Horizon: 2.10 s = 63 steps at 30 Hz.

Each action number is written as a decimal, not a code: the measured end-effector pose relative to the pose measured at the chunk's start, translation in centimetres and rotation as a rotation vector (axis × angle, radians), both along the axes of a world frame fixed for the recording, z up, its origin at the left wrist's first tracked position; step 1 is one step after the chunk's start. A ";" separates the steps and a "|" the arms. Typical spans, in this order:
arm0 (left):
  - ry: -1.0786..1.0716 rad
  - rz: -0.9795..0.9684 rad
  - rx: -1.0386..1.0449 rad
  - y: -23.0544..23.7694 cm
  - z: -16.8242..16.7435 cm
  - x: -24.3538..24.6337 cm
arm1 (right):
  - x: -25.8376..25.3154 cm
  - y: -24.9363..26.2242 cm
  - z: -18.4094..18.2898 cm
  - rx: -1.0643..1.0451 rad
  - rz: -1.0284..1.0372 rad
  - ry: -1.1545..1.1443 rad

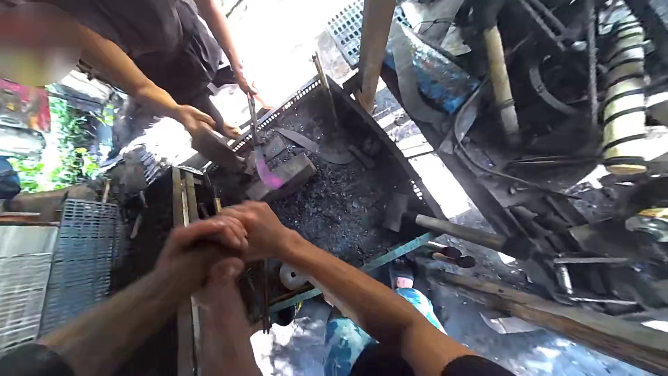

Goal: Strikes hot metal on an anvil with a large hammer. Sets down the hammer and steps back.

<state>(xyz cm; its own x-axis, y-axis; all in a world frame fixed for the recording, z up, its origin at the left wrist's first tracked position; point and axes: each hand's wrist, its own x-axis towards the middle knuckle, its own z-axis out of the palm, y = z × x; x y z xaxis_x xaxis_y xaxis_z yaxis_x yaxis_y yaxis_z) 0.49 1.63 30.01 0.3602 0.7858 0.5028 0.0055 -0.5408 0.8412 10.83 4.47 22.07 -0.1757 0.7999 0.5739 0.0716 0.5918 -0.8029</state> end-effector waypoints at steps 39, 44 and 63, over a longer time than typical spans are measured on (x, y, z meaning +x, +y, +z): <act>-0.002 0.060 -0.081 -3.7 -0.7 0.7 | 1.4 -3.9 0.0 -0.123 0.090 0.065; -0.155 0.129 -0.192 4.6 -14.0 1.4 | 0.9 1.7 -11.7 -0.313 -0.082 -0.089; -0.056 0.005 -0.043 3.1 -4.1 -0.1 | -0.7 2.0 -3.8 -0.051 -0.095 0.029</act>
